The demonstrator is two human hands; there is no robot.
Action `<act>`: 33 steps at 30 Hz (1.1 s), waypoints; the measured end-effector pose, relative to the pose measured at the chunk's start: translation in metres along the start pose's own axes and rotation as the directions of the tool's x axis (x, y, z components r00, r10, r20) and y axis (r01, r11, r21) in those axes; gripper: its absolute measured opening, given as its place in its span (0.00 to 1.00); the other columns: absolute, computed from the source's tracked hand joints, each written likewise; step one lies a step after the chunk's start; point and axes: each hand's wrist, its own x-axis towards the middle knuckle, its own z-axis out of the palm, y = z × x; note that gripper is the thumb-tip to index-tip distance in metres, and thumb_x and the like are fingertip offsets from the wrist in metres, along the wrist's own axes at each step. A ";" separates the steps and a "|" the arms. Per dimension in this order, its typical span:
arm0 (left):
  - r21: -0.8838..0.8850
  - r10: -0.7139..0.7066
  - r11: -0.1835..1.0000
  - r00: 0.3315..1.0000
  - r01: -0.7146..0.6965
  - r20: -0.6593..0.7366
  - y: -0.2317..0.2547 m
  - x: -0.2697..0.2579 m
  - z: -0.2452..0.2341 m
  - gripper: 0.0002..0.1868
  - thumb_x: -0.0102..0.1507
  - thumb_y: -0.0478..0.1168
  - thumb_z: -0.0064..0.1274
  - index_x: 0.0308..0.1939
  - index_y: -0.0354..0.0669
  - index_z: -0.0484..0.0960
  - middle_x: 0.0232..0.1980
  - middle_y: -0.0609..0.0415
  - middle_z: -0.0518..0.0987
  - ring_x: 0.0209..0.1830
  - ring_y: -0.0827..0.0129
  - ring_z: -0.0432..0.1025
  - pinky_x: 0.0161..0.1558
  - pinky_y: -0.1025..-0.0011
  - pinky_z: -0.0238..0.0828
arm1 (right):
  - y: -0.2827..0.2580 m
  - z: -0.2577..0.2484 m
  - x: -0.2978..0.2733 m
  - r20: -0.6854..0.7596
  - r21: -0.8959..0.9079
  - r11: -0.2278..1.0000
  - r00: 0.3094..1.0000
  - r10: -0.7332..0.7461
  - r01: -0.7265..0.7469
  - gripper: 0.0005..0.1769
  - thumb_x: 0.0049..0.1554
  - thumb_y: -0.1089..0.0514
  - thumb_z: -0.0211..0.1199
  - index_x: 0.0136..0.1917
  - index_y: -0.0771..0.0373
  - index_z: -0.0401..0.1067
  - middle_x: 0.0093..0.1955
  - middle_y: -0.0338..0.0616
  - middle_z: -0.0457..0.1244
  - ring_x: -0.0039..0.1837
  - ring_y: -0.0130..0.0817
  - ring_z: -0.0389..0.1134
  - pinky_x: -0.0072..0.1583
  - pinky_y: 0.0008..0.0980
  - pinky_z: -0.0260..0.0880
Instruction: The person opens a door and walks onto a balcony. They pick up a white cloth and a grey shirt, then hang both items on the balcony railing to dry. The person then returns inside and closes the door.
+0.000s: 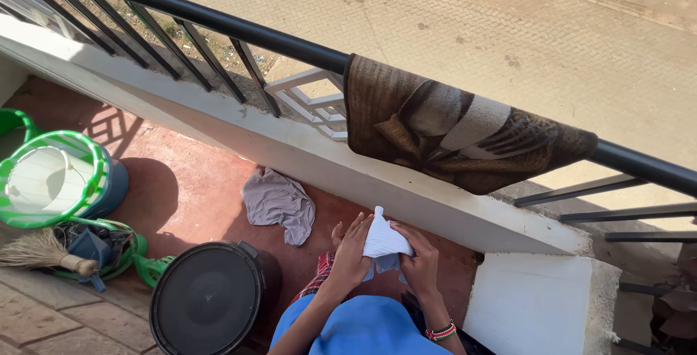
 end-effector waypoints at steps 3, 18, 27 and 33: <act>0.036 0.000 0.999 0.999 -0.001 0.036 0.003 0.033 -0.008 0.38 0.54 0.31 0.44 0.71 0.35 0.66 0.72 0.42 0.71 0.80 0.50 0.56 0.74 0.43 0.27 | 0.012 0.007 0.021 -0.053 -0.024 1.000 0.999 0.001 -0.002 0.34 0.41 0.77 0.55 0.60 0.60 0.78 0.60 0.48 0.71 0.65 0.43 0.73 0.65 0.38 0.73; -0.087 0.224 0.974 0.953 -0.211 0.201 0.007 0.183 -0.008 0.41 0.52 0.31 0.47 0.72 0.38 0.64 0.73 0.38 0.69 0.79 0.48 0.56 0.75 0.46 0.31 | 0.027 -0.019 0.131 -0.248 -0.077 0.997 0.969 0.013 -0.033 0.34 0.39 0.77 0.56 0.59 0.62 0.77 0.60 0.49 0.71 0.65 0.45 0.72 0.65 0.39 0.72; -0.109 0.342 0.939 0.842 -0.327 0.416 0.011 0.190 0.050 0.38 0.55 0.33 0.49 0.71 0.37 0.64 0.70 0.34 0.69 0.73 0.46 0.62 0.73 0.45 0.32 | 0.044 -0.054 0.086 -0.446 -0.113 0.972 0.884 0.138 -0.208 0.32 0.42 0.77 0.57 0.59 0.62 0.78 0.59 0.48 0.72 0.63 0.43 0.74 0.63 0.37 0.74; -0.200 0.290 0.956 0.808 -0.216 0.512 0.038 0.182 0.094 0.38 0.54 0.29 0.43 0.71 0.38 0.66 0.64 0.38 0.76 0.70 0.49 0.67 0.77 0.47 0.33 | 0.042 -0.098 0.060 -0.490 -0.134 0.948 0.851 0.189 -0.288 0.32 0.41 0.77 0.58 0.58 0.61 0.78 0.57 0.48 0.72 0.61 0.43 0.75 0.60 0.36 0.75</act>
